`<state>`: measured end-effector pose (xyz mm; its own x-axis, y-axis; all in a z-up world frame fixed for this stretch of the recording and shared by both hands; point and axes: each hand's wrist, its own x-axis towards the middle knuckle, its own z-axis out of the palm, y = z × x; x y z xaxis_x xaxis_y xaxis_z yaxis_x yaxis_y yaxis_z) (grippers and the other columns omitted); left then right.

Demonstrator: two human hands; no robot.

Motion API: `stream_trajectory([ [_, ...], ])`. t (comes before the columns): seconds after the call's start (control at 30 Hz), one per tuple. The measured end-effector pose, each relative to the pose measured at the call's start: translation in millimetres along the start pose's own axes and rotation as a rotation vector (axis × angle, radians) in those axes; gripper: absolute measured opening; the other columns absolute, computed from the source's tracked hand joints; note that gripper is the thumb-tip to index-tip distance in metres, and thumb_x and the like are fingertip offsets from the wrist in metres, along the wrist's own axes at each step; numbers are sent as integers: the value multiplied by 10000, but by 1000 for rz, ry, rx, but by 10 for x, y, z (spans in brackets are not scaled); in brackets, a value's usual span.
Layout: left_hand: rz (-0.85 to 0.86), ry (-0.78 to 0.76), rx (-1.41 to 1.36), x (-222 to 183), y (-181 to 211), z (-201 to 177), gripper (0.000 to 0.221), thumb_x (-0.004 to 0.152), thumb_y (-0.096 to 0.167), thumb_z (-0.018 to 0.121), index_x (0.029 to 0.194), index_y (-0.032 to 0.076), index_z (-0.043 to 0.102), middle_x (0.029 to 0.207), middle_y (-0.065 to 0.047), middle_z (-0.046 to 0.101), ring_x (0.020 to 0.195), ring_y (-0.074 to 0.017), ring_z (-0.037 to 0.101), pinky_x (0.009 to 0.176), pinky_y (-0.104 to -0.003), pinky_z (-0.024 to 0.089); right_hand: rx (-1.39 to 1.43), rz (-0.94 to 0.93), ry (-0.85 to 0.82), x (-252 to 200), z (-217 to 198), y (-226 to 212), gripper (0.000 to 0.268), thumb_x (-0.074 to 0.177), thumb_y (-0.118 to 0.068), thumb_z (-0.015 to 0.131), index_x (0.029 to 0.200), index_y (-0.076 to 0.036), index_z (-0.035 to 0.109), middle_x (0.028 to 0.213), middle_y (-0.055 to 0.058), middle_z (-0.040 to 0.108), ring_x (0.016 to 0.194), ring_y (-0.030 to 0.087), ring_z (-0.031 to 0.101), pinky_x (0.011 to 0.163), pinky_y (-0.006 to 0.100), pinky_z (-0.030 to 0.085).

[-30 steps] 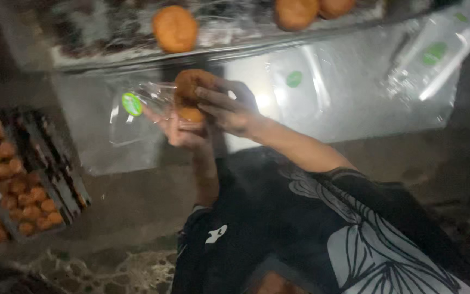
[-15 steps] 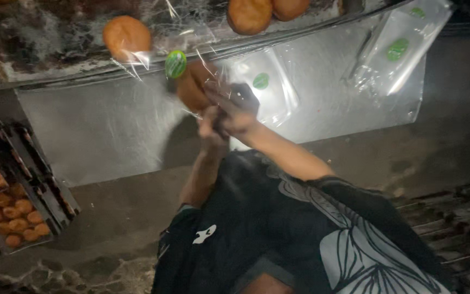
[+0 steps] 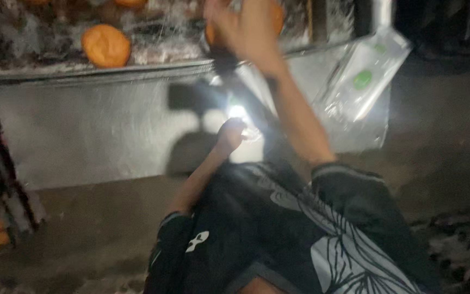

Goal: The person places baked goods into individual plastic bags and seals them by hand, one by one, from a large tray onto a stainless steel surface.

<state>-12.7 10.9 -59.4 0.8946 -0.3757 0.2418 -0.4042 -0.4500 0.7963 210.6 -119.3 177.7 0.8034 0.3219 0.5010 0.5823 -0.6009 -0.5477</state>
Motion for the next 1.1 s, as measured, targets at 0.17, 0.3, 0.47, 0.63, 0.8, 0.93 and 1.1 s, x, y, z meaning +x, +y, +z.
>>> stream_trajectory([
  [0.17, -10, -175, 19, -99, -574, 109, 211, 877, 174, 744, 1043, 43, 741, 979, -143, 736, 900, -291, 693, 817, -405, 553, 444, 610, -655, -2317, 425, -243, 349, 950, -237, 667, 1212, -8, 673, 1206, 154, 688, 1123, 277, 664, 969, 382, 507],
  [0.3, -178, -93, -179, -42, -523, 27, 167, 866, 140, 732, 1000, 45, 762, 954, -143, 754, 863, -267, 718, 787, -392, 567, 537, 422, -676, -2907, 391, -300, 225, 931, -245, 708, 985, -27, 694, 1124, 200, 709, 1000, 335, 692, 875, 426, 536],
  [0.47, -59, -11, -494, 178, 0, 22, 90, 857, 144, 745, 832, 60, 724, 848, -87, 762, 735, -186, 713, 710, -333, 593, 192, 778, -527, -3001, 236, -394, 264, 1029, -264, 627, 1066, -3, 640, 818, 215, 714, 736, 319, 711, 674, 422, 533],
  [0.63, -251, -15, -373, 393, 593, -409, 145, 838, 195, 786, 926, 87, 828, 806, -90, 777, 674, -159, 697, 655, -330, 559, 510, 1107, -245, -2671, 203, -603, 425, 999, -210, 458, 1398, -71, 495, 731, 165, 715, 525, 256, 658, 472, 387, 506],
  [0.8, -506, 30, -903, 453, 662, -911, 130, 894, 162, 773, 976, 62, 787, 860, -112, 774, 733, -161, 696, 673, -314, 542, 456, 918, -389, -2167, 74, -619, 341, 1052, -235, 457, 1193, 4, 656, 750, 108, 741, 515, 185, 662, 478, 348, 486],
  [0.93, -407, 85, -579, 324, 540, -1285, 167, 815, 110, 818, 964, 43, 787, 924, -105, 751, 836, -188, 726, 744, -334, 576, 107, 447, -230, -2209, 494, -884, 349, 1141, -233, 433, 1088, 29, 658, 720, 93, 703, 603, 164, 686, 603, 330, 537],
  [1.1, -354, 511, -349, 295, 705, -1738, 120, 887, 78, 753, 998, 58, 794, 987, -90, 724, 883, -216, 707, 768, -334, 575, 337, 311, -482, -1343, 808, -893, 460, 1065, -276, 296, 1146, -3, 656, 1003, 218, 673, 872, 334, 607, 774, 399, 481],
])
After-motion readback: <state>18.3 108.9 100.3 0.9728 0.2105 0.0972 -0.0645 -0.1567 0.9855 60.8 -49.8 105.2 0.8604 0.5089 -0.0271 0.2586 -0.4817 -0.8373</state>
